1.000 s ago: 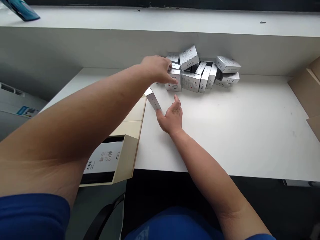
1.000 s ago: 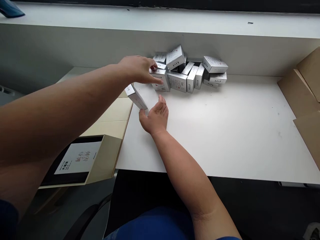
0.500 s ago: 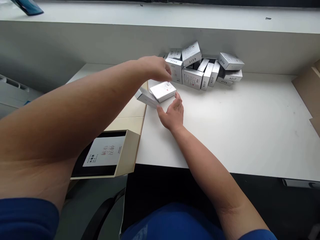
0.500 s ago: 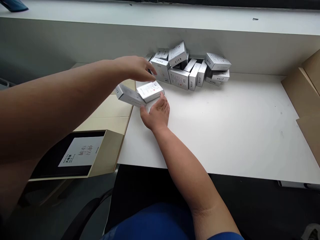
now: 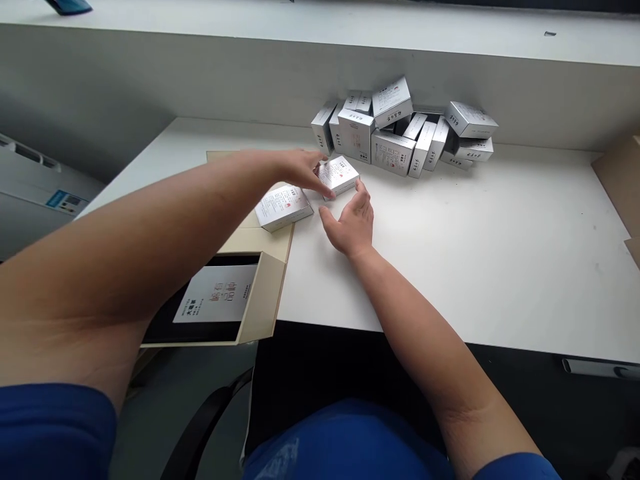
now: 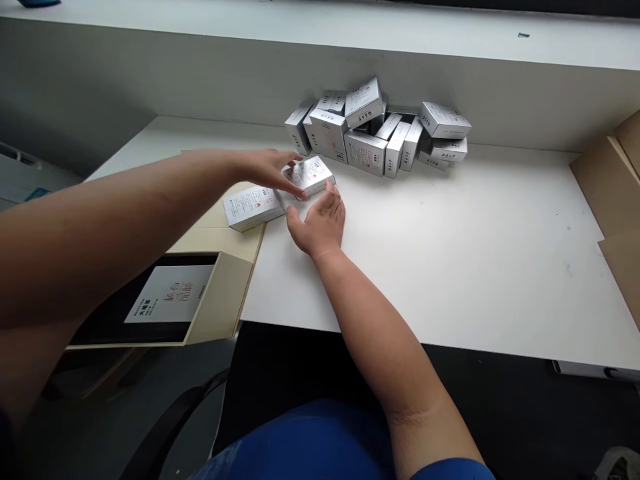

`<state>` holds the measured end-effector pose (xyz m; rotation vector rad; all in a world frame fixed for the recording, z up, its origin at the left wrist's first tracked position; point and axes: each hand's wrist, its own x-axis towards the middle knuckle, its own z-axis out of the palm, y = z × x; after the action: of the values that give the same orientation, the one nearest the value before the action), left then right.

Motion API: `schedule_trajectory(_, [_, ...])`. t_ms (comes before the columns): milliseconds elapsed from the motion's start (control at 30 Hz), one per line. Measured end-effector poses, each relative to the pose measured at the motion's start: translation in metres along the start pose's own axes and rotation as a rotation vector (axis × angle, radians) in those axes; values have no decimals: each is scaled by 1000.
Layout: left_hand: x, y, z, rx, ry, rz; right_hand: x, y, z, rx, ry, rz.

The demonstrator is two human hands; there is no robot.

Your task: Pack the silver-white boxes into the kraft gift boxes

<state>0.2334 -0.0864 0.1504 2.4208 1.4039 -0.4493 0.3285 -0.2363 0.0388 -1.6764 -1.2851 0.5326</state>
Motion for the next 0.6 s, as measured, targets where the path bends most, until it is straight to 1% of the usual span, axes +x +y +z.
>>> schedule_trajectory(100, [2,15,6,37,56,35,0,-3,-3,-5,-27,18])
schedule_trajectory(167, [-2,18,-1,32,71,56,-1,-5,-4,-30,-27,22])
schedule_trajectory(200, [-6,16,-7,21,74,59,-2,-5,-4,-41,-21,19])
schedule_trajectory(267, [-20,4,-21,-1,74,53,-3,-6,-4,-48,-12,11])
schedule_trajectory(333, [-38,-18,-32,-11,66,16,-3,-6,-2,-27,-12,11])
schedule_trajectory(367, [-47,-32,-34,-12,57,-10,-3,-5,-2,-10,-14,11])
schedule_trajectory(433, [-63,-59,-29,-36,9,-49,-3,-3,0,22,-14,5])
schedule_trajectory(500, [-74,-79,-15,-54,-88,-61,-2,0,1,41,-6,-13])
schedule_trajectory(567, [-79,-86,4,-20,-137,-94,0,3,2,45,-1,-28])
schedule_trajectory(600, [-81,-85,12,16,-126,-103,0,5,2,43,-2,-31])
